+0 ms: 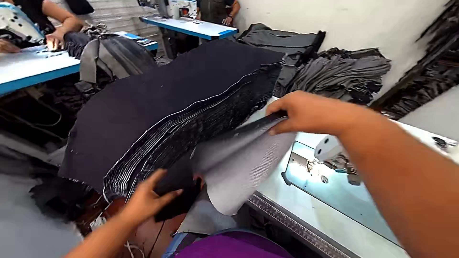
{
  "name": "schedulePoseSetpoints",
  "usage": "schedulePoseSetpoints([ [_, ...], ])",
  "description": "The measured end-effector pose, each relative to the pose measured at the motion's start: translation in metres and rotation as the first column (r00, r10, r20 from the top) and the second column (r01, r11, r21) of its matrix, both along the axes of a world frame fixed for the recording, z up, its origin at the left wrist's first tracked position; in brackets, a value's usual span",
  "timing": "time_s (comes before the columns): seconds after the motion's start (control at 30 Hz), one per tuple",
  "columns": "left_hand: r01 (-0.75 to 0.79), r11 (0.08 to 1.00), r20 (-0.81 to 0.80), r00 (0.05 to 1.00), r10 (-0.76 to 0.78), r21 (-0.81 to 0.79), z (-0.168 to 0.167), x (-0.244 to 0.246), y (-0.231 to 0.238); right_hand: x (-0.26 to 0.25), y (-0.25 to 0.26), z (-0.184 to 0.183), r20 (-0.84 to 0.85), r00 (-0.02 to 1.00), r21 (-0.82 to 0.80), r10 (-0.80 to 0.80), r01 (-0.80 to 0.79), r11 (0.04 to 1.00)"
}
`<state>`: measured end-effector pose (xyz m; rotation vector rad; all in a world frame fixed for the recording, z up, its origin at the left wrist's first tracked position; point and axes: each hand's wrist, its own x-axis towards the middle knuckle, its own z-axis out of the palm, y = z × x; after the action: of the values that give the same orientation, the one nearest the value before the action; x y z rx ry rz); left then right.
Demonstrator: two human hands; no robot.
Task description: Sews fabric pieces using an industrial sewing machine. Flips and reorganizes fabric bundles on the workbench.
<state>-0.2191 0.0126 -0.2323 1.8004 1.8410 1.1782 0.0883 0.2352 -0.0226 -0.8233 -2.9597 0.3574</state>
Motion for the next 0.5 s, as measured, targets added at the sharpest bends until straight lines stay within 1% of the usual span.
schedulePoseSetpoints([
  [0.03,-0.035,0.998,-0.188,0.981,0.044,0.052,0.023,-0.019,-0.014,-0.003,0.0,0.001,0.023,0.999,0.103,-0.024,0.021,0.994],
  [0.07,-0.059,0.986,-0.388,0.914,0.116,0.156,0.043,-0.037,-0.028,-0.006,-0.004,-0.002,-0.042,0.999,0.244,-0.021,0.03,0.969],
  [0.1,-0.076,0.957,-0.542,0.811,0.222,0.279,0.058,-0.053,-0.043,-0.009,-0.013,-0.008,-0.168,0.985,0.413,0.025,0.047,0.91],
  [0.13,-0.096,0.921,-0.606,0.727,0.323,0.377,0.068,-0.067,-0.062,-0.013,-0.025,-0.016,-0.307,0.944,0.586,0.119,0.089,0.806],
  [0.17,-0.102,0.893,-0.629,0.675,0.386,0.438,0.074,-0.076,-0.079,-0.016,-0.039,-0.025,-0.416,0.884,0.692,0.212,0.156,0.705],
  [0.2,-0.077,0.887,-0.656,0.644,0.393,0.455,0.074,-0.08,-0.093,-0.016,-0.056,-0.039,-0.484,0.835,0.725,0.262,0.215,0.655],
  [0.23,-0.004,0.908,-0.7,0.635,0.325,0.418,0.068,-0.082,-0.103,-0.014,-0.072,-0.062,-0.512,0.821,0.714,0.253,0.243,0.657],
  [0.27,0.047,0.95,-0.729,0.654,0.203,0.308,0.048,-0.084,-0.112,-0.013,-0.086,-0.094,-0.493,0.842,0.682,0.216,0.22,0.698],
  [0.3,0.089,0.983,-0.707,0.706,0.05,0.159,0.018,-0.084,-0.12,-0.014,-0.095,-0.131,-0.441,0.875,0.618,0.201,0.133,0.775],
  [0.33,0.121,0.992,-0.626,0.771,-0.122,-0.044,-0.014,-0.081,-0.13,-0.015,-0.103,-0.169,-0.361,0.909,0.519,0.209,0.009,0.855],
  [0.37,0.146,0.953,-0.494,0.828,-0.265,-0.265,-0.042,-0.077,-0.139,-0.018,-0.113,-0.2,-0.27,0.931,0.397,0.247,-0.126,0.909],
  [0.4,0.15,0.865,-0.352,0.87,-0.346,-0.479,-0.062,-0.074,-0.143,-0.021,-0.124,-0.224,-0.187,0.937,0.25,0.296,-0.246,0.937],
  [0.43,0.131,0.748,-0.244,0.897,-0.369,-0.651,-0.078,-0.07,-0.14,-0.024,-0.133,-0.241,-0.113,0.944,0.055,0.31,-0.306,0.95],
  [0.47,0.103,0.614,-0.167,0.915,-0.366,-0.783,-0.09,-0.064,-0.131,-0.023,-0.139,-0.255,-0.033,0.964,-0.179,0.263,-0.264,0.948],
  [0.5,0.084,0.517,-0.129,0.923,-0.362,-0.852,-0.097,-0.058,-0.117,-0.017,-0.142,-0.266,0.079,0.984,-0.364,0.158,-0.12,0.924],
])
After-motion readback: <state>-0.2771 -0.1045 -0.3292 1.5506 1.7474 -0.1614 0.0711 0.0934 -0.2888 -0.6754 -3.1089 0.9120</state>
